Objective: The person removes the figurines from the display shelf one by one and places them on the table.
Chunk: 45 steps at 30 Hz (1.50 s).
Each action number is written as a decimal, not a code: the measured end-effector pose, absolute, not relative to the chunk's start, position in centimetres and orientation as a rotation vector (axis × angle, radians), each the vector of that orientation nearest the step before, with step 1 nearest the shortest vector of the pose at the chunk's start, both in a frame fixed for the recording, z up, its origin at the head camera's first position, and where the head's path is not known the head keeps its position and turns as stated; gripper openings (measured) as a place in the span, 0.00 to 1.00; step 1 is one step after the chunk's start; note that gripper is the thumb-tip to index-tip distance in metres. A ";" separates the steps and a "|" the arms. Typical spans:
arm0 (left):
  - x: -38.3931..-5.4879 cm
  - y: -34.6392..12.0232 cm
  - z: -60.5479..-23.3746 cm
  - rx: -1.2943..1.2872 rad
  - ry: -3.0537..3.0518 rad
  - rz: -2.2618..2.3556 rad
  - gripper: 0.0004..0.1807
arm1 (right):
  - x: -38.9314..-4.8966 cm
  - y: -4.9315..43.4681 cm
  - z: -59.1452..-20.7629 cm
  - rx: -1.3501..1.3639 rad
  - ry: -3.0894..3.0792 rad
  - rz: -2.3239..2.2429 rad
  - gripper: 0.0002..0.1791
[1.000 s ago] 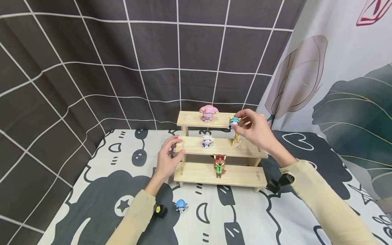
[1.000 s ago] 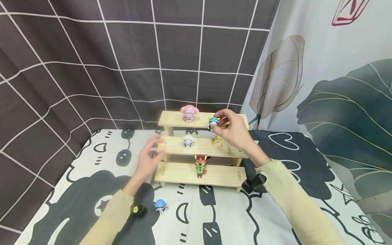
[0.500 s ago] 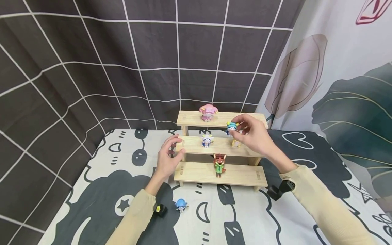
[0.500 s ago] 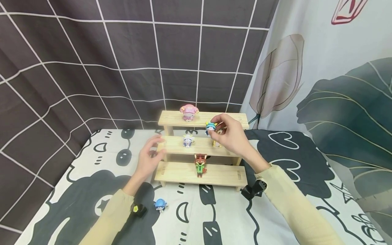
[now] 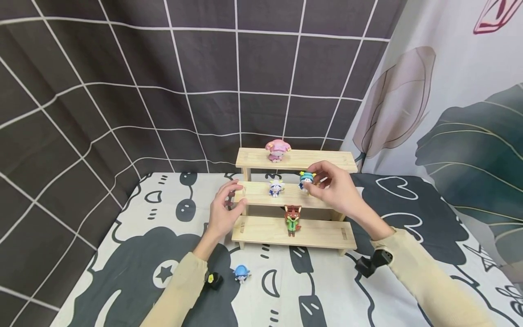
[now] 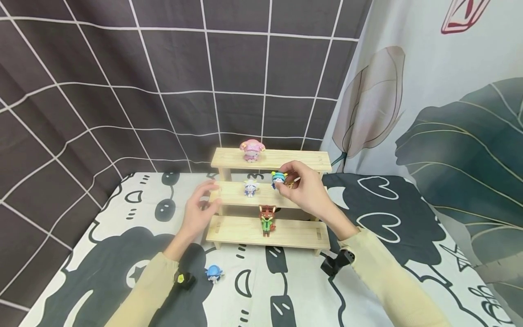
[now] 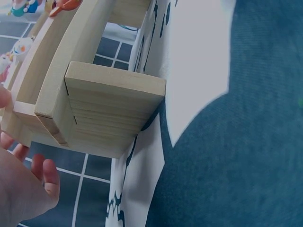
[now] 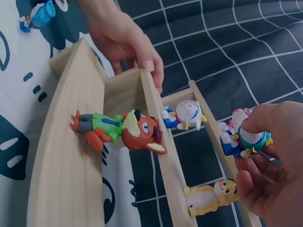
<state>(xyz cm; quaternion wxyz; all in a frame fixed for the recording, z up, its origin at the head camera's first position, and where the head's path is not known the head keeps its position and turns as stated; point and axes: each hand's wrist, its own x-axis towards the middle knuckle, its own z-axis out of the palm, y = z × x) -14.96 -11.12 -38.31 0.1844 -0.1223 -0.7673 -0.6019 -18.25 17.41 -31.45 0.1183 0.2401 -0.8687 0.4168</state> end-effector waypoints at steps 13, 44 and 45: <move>-15.0 -11.2 -38.3 -0.337 -2.171 -1.702 0.18 | -16.9 16.9 -32.7 0.729 -2.518 1.261 0.16; -15.0 -11.1 -38.4 -0.332 -2.196 -1.677 0.19 | -13.5 15.9 -34.7 0.786 -2.477 1.393 0.17; -15.0 -11.1 -38.3 -0.332 -2.197 -1.674 0.19 | -13.3 15.8 -34.8 0.790 -2.477 1.390 0.17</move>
